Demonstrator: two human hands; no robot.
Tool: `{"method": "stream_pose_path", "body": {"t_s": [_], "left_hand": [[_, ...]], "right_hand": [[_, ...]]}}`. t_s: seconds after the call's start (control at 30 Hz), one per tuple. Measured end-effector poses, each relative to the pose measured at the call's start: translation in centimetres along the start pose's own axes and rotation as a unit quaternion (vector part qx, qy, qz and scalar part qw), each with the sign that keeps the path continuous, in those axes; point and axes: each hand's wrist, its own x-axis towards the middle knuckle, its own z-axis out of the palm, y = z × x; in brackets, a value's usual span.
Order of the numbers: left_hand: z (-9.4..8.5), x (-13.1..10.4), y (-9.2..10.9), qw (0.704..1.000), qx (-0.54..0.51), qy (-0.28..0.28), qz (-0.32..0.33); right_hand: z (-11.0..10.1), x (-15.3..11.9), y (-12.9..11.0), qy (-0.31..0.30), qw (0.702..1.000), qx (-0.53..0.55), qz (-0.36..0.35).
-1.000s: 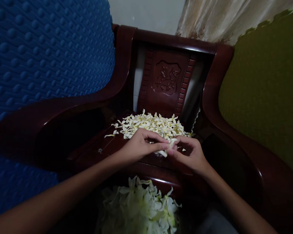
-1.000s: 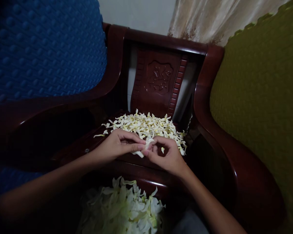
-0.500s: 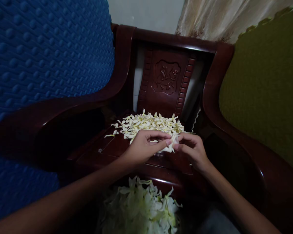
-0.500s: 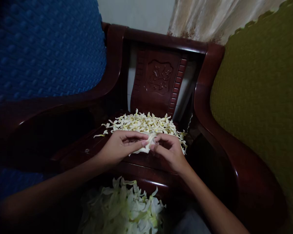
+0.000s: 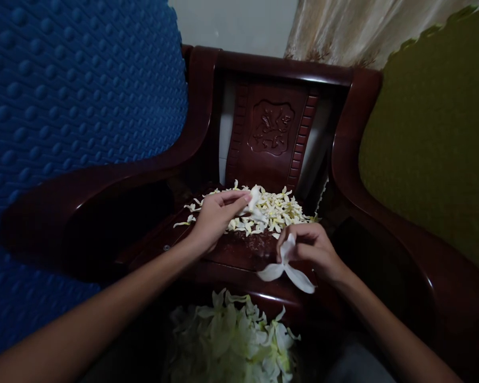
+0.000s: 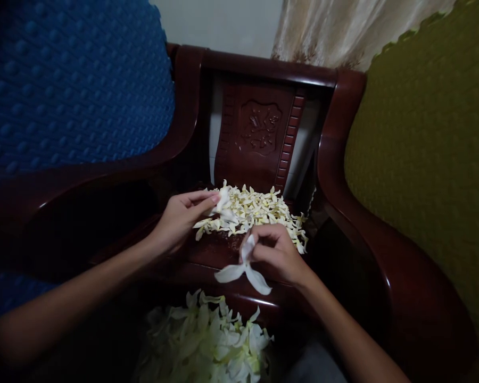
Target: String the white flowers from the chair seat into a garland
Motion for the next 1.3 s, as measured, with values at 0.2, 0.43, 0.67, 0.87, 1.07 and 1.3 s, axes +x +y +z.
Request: {"method": "stream_pose_path", "body": {"t_s": [0.2,0.43,0.67,0.87,1.07,1.3], "left_hand": [[-0.6,-0.2,-0.6,0.997,-0.023,-0.061,-0.040],[0.1,-1.2,-0.1,0.989,0.062,-0.135,0.009],[0.9,-1.8,0.1,0.982,0.076,-0.171,0.020],[0.9,-2.0,-0.1,0.981,0.069,-0.179,0.008],[0.9,-2.1,-0.2,0.982,0.057,-0.178,-0.026],[0.8,-2.1,0.1,0.982,0.026,-0.181,-0.052]], "right_hand": [[0.7,-0.5,0.5,-0.248,0.946,-0.164,0.133],[0.7,0.4,0.8,0.049,0.985,-0.166,0.017],[0.4,0.6,1.2,0.103,0.984,-0.146,-0.011],[0.4,0.6,1.5,0.094,0.982,-0.161,-0.014],[0.4,0.5,1.7,0.089,0.982,-0.167,-0.022],[0.3,0.6,1.2,0.099,0.980,-0.168,-0.030]]}}
